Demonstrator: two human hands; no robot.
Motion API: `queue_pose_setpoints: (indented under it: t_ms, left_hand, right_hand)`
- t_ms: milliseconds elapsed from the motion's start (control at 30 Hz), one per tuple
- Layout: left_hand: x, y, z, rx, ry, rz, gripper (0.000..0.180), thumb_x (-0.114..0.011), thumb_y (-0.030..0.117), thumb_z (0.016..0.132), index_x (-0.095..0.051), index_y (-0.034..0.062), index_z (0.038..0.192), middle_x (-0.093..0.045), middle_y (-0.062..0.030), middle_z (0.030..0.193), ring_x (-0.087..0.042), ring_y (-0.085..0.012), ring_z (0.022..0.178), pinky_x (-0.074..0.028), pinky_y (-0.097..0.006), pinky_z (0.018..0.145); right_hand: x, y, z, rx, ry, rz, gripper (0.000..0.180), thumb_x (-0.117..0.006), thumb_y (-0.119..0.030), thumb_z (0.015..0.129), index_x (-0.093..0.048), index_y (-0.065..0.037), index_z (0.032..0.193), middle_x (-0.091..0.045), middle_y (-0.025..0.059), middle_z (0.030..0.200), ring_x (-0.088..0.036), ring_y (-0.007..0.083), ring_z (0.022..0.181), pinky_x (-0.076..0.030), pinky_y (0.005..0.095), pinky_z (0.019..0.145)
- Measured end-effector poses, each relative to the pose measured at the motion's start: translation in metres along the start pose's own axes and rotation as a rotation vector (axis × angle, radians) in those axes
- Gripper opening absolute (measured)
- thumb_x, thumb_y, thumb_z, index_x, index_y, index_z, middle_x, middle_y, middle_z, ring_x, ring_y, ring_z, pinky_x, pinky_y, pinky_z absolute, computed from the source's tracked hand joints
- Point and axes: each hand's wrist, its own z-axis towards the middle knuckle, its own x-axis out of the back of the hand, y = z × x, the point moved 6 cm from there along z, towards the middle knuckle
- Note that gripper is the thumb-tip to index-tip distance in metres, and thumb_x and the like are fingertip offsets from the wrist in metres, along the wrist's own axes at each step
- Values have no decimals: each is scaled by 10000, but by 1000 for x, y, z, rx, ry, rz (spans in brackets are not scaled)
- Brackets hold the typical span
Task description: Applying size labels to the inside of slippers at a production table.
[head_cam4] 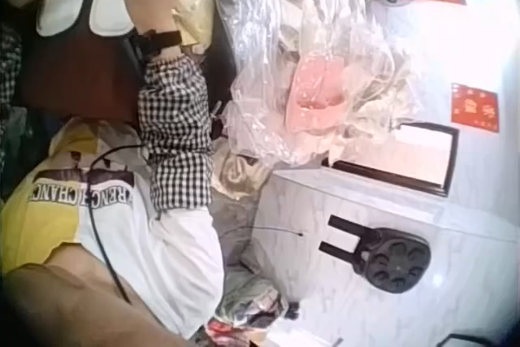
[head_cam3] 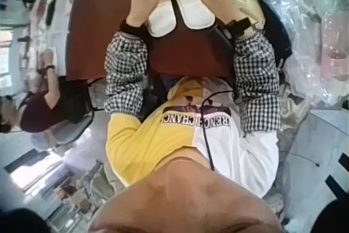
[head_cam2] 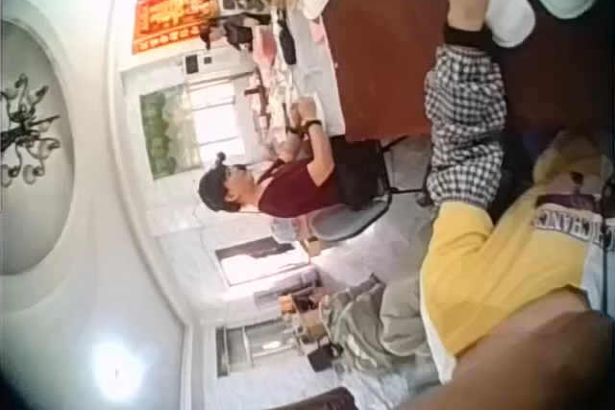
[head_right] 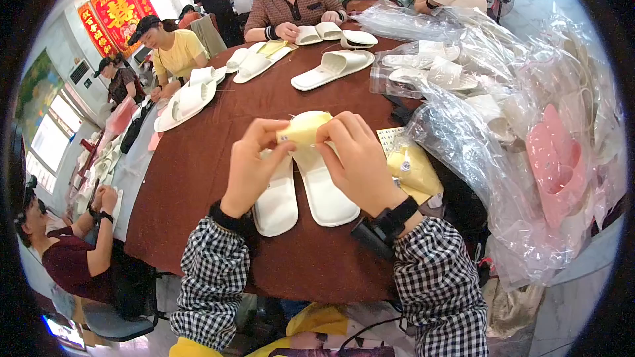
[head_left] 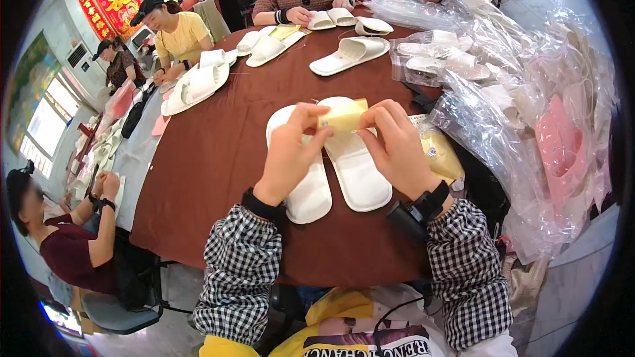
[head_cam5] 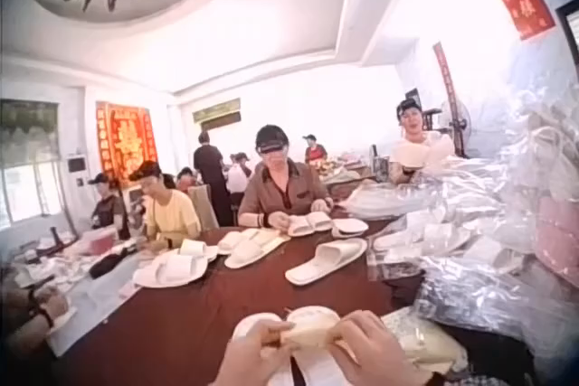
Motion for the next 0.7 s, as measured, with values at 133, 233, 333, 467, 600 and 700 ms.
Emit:
queue_pose_setpoints:
  t_ms: [133,233,333,467,600,700]
  left_hand:
    - [26,-13,5,89,273,-210,282,-669,7,892,-575,19,1158,-710,-78,932,-661,-117,791,-513,-257,715]
    - [41,-21,4,99,355,-321,273,-642,-10,903,-561,-5,1164,-691,-70,951,-647,-97,782,-499,-239,678]
    - [51,-32,2,146,382,-456,301,-617,47,935,-535,-14,1219,-661,-54,973,-615,-91,812,-475,-224,731]
    - [60,-45,1,177,412,-480,315,-632,103,942,-542,-1,1226,-666,-48,994,-619,-81,818,-483,-225,739]
    - [57,-54,0,221,422,-509,316,-637,120,943,-549,9,1225,-666,-39,1007,-617,-77,821,-489,-222,759]
    - [57,-57,-1,245,421,-503,317,-641,125,941,-553,14,1224,-666,-37,1004,-615,-76,824,-491,-226,761]
  right_hand:
    - [-7,21,-3,-250,-257,315,101,-625,-51,864,-548,6,899,-581,134,878,-604,299,761,-495,394,705]
    - [-21,31,-15,-353,-455,337,97,-614,-43,854,-550,17,895,-610,158,835,-620,315,769,-498,393,705]
    - [-31,38,-22,-387,-558,331,92,-607,-46,851,-558,18,895,-638,177,832,-637,332,801,-500,400,719]
    - [-39,44,-22,-373,-613,293,87,-591,-63,855,-570,13,894,-650,190,842,-644,359,822,-498,425,722]
    - [-44,48,-18,-356,-699,220,110,-579,-93,867,-581,10,905,-654,195,848,-644,370,830,-495,442,726]
    - [-49,49,-18,-392,-745,192,124,-563,-112,877,-586,5,913,-658,198,861,-644,375,843,-491,452,730]
